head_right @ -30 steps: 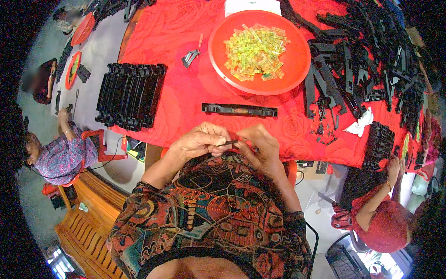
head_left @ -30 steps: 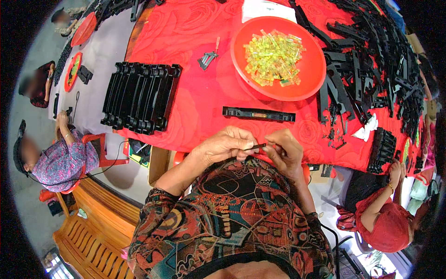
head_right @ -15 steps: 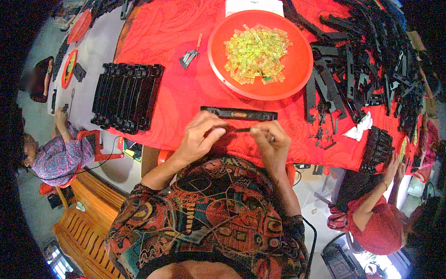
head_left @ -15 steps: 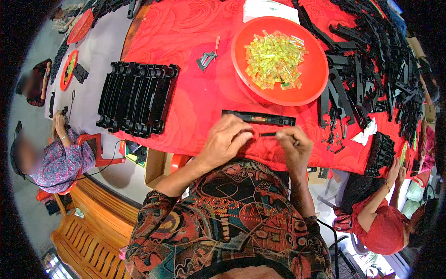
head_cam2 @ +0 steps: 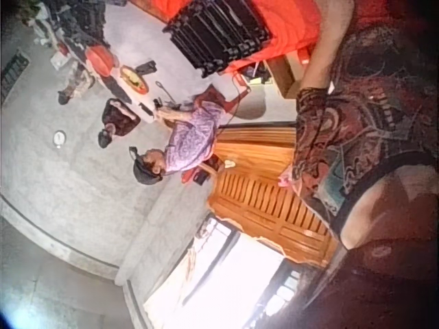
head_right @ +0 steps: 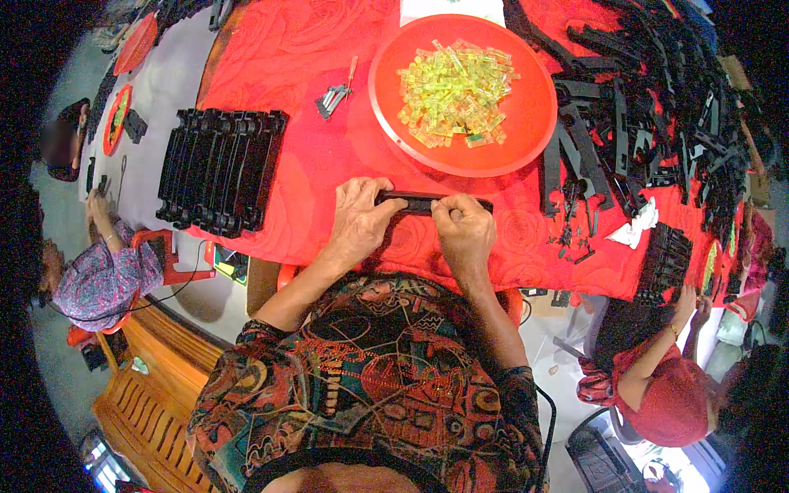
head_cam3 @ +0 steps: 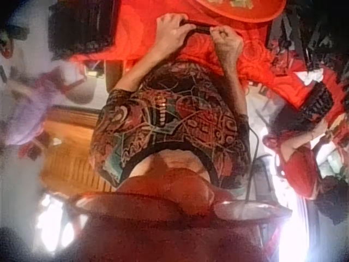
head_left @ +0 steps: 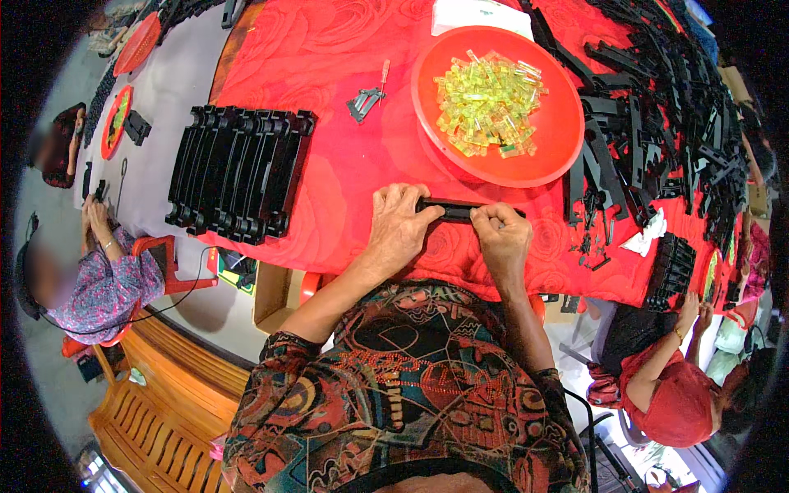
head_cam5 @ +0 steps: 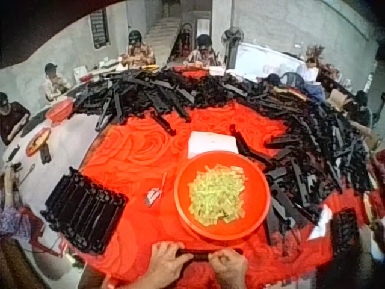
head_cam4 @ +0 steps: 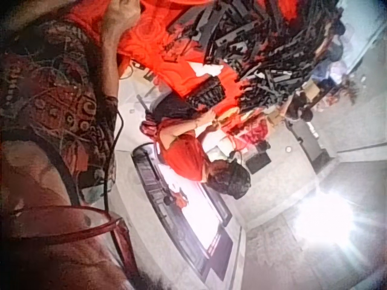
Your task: Assembling small components and pins into black plastic housings at a communal assembly table.
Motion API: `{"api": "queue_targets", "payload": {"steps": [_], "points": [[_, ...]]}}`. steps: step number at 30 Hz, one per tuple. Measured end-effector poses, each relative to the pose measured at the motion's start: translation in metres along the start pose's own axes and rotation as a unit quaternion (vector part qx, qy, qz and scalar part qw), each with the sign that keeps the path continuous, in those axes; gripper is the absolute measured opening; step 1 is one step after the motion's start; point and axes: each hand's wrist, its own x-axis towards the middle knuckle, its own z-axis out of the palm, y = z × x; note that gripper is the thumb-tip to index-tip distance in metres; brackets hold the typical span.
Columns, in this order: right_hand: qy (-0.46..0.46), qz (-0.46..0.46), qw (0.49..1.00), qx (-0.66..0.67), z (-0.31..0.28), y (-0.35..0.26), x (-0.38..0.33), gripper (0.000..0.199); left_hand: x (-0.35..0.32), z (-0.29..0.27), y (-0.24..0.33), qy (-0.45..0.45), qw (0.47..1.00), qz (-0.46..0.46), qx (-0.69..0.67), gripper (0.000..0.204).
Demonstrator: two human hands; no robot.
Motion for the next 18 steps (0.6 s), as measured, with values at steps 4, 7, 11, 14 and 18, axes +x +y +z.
{"api": "queue_targets", "payload": {"steps": [4,7,11,14,18], "points": [[0.002,0.014,1.0,-0.002,0.002,-0.002,0.0,0.016,-0.002,0.004,-0.002,0.02,1.0,0.001,-0.014,0.019],[-0.006,0.003,1.0,-0.022,0.001,-0.007,0.002,0.017,-0.001,0.004,-0.002,0.032,0.999,-0.005,-0.026,0.018],[-0.001,-0.093,0.993,-0.072,0.005,-0.004,0.004,0.018,-0.001,0.003,-0.005,0.028,0.998,-0.01,-0.047,0.019],[-0.013,-0.094,0.992,-0.084,0.006,-0.005,0.004,0.018,0.0,0.0,-0.006,0.015,0.997,-0.011,-0.071,0.019],[0.002,-0.124,0.985,-0.117,0.008,-0.005,0.003,0.017,0.005,-0.013,-0.012,-0.03,0.986,-0.033,-0.16,0.019]]}}
